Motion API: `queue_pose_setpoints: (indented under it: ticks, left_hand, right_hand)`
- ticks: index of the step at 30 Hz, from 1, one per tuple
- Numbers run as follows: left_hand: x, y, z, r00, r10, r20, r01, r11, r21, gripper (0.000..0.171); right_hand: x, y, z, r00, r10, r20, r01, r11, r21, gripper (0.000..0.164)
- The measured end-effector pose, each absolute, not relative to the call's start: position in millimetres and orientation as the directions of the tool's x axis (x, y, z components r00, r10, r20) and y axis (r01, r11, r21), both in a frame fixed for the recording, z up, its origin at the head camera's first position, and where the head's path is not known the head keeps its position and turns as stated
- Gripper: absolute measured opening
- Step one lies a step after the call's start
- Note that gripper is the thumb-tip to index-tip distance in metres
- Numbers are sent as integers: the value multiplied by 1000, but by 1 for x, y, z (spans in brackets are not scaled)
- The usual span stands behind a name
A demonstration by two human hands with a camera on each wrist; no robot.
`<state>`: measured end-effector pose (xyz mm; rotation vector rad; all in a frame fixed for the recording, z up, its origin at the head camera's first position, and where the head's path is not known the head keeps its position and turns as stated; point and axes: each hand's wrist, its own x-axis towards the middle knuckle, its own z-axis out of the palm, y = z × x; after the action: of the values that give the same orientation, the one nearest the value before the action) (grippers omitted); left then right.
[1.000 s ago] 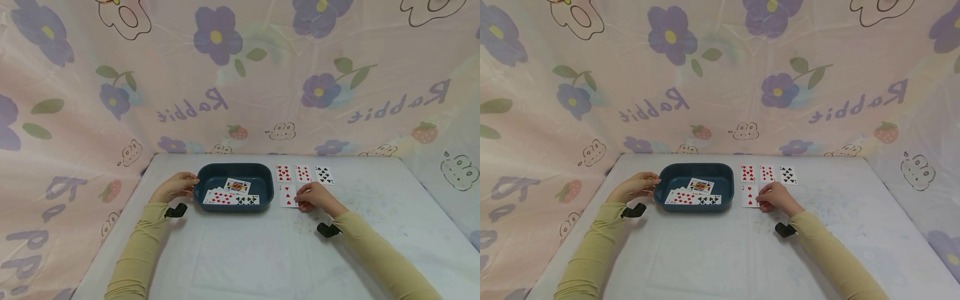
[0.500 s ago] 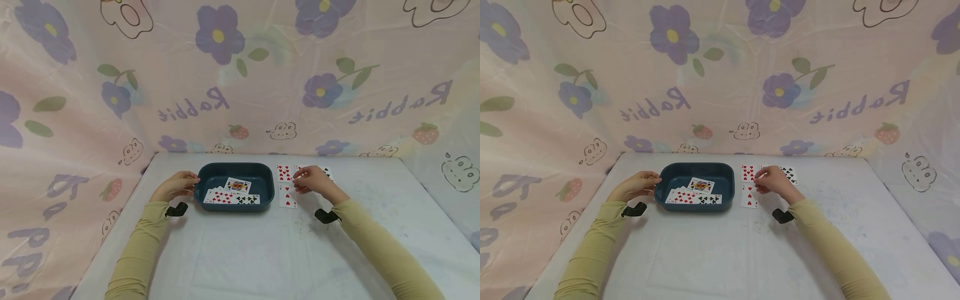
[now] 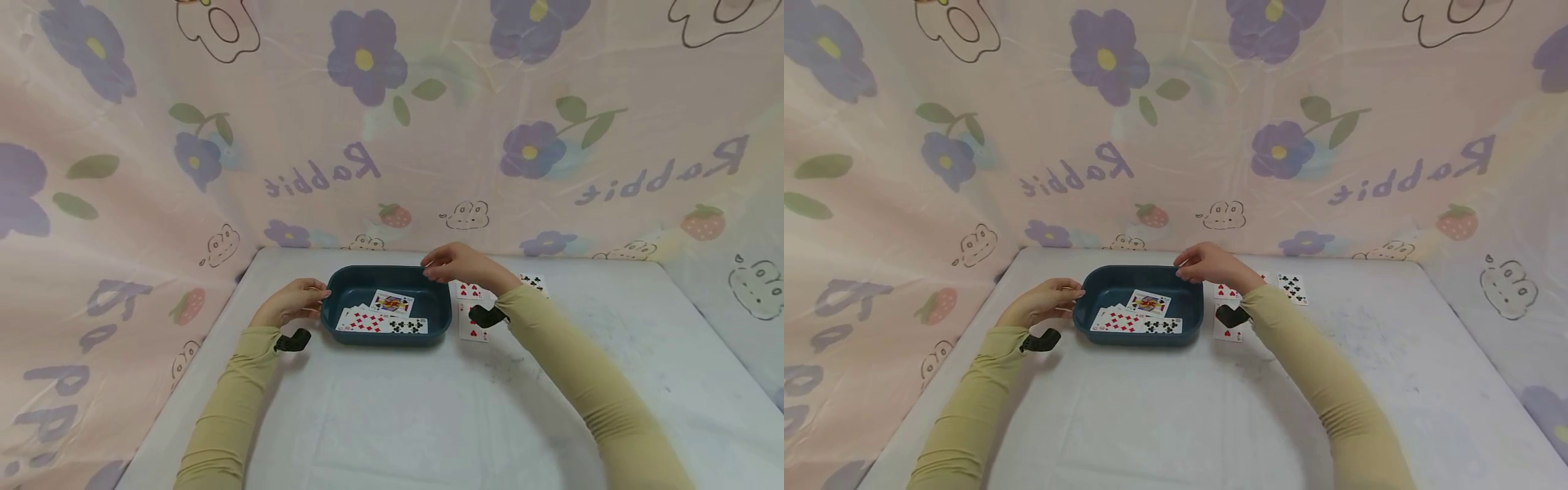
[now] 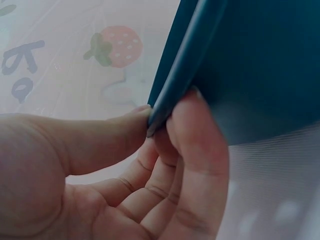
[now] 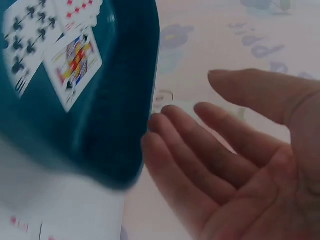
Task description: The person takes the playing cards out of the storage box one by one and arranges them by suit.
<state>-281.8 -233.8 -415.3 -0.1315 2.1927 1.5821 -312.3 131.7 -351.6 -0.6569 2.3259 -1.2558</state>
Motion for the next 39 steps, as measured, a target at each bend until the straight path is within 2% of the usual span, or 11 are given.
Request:
queue_pose_setpoints:
  ticks: [6,16,27,39]
  left_hand:
    - [-280,-233,-414,-906,159,-392,-320,351,880,32]
    - [-280,-233,-415,-905,187,-382,-308,329,892,28]
    - [-282,-233,-416,-907,176,-384,-316,318,894,24]
    - [-280,-232,-417,-909,151,-390,-325,332,886,27]
  right_hand:
    - [-325,100,-360,-739,-640,-210,-180,488,-854,36]
    - [-340,72,-387,-691,-644,-329,-111,545,-831,37]
    - [-340,61,-396,-701,-605,-377,-178,660,-730,37]
    - [-336,41,-405,-674,-630,-384,-202,658,-725,39]
